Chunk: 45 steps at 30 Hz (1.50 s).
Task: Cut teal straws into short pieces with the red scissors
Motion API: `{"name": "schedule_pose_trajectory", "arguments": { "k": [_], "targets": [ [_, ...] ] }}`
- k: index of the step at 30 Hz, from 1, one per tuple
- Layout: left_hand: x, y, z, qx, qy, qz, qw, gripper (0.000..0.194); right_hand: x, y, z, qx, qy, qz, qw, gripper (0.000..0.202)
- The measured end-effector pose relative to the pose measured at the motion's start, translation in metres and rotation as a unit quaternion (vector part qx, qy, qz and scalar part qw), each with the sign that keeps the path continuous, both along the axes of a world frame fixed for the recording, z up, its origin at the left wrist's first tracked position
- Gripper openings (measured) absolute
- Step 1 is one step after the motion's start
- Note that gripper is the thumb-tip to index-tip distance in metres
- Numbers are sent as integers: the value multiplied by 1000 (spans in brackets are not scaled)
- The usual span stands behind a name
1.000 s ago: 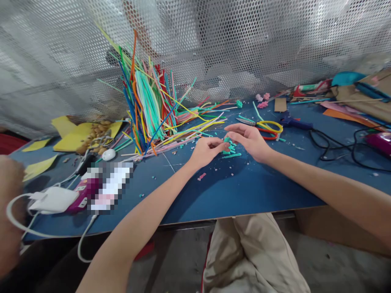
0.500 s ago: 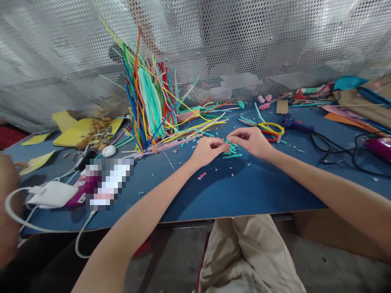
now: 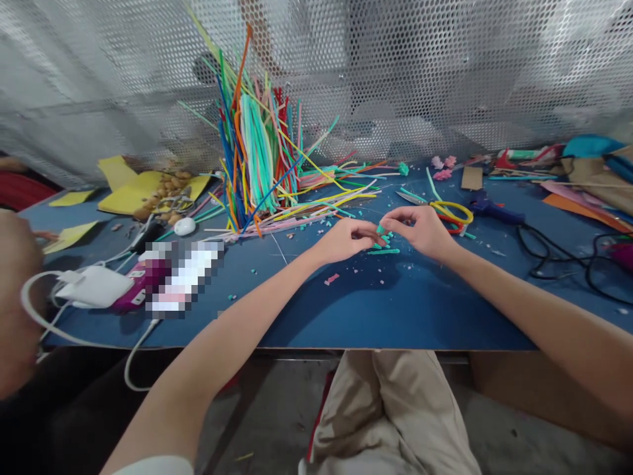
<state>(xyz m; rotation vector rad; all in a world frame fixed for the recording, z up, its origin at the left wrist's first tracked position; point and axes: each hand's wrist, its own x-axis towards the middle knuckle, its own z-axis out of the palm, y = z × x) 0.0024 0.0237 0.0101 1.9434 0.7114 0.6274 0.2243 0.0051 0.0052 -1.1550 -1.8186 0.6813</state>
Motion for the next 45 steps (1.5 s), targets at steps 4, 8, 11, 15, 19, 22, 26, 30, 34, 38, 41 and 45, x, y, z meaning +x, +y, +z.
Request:
{"name": "schedule_pose_trajectory", "arguments": {
  "k": [4,8,11,15,19,22,26,30,34,38,41,45],
  "targets": [
    [2,-2,4,7,12,-7,1000,26,-2,-1,-2,-12,5,4,1000,26],
    [3,-3,2,43,28,21,998,43,-4,-3,-1,-7,6,3,1000,22],
    [4,-2,-1,63,32,32,997,48,-4,-2,-3,-10,13,7,1000,23],
    [3,0,-5,76,38,42,996,51,-4,1,-6,-21,20,13,999,25],
    [3,0,-4,85,38,52,994,53,-2,1,-5,-24,31,14,999,28],
    [3,-1,-1,88,29,58,994,54,-1,-2,-3,-19,63,9,998,32],
    [2,-1,-2,99,27,62,993,55,-3,-3,-1,-17,67,16,998,27],
    [1,1,-6,108,32,61,992,57,-5,-2,-3,-6,46,6,999,24],
    [0,2,-7,98,32,57,993,54,-6,-1,-5,-7,65,3,998,24],
    [1,0,-5,90,28,57,994,50,-10,-5,-4,-6,75,8,997,24],
    [1,1,-5,100,27,56,993,46,-5,-2,0,10,51,-2,999,30],
    [1,3,-8,134,47,74,987,46,35,21,4,77,-149,-71,983,23]
  ]
}}
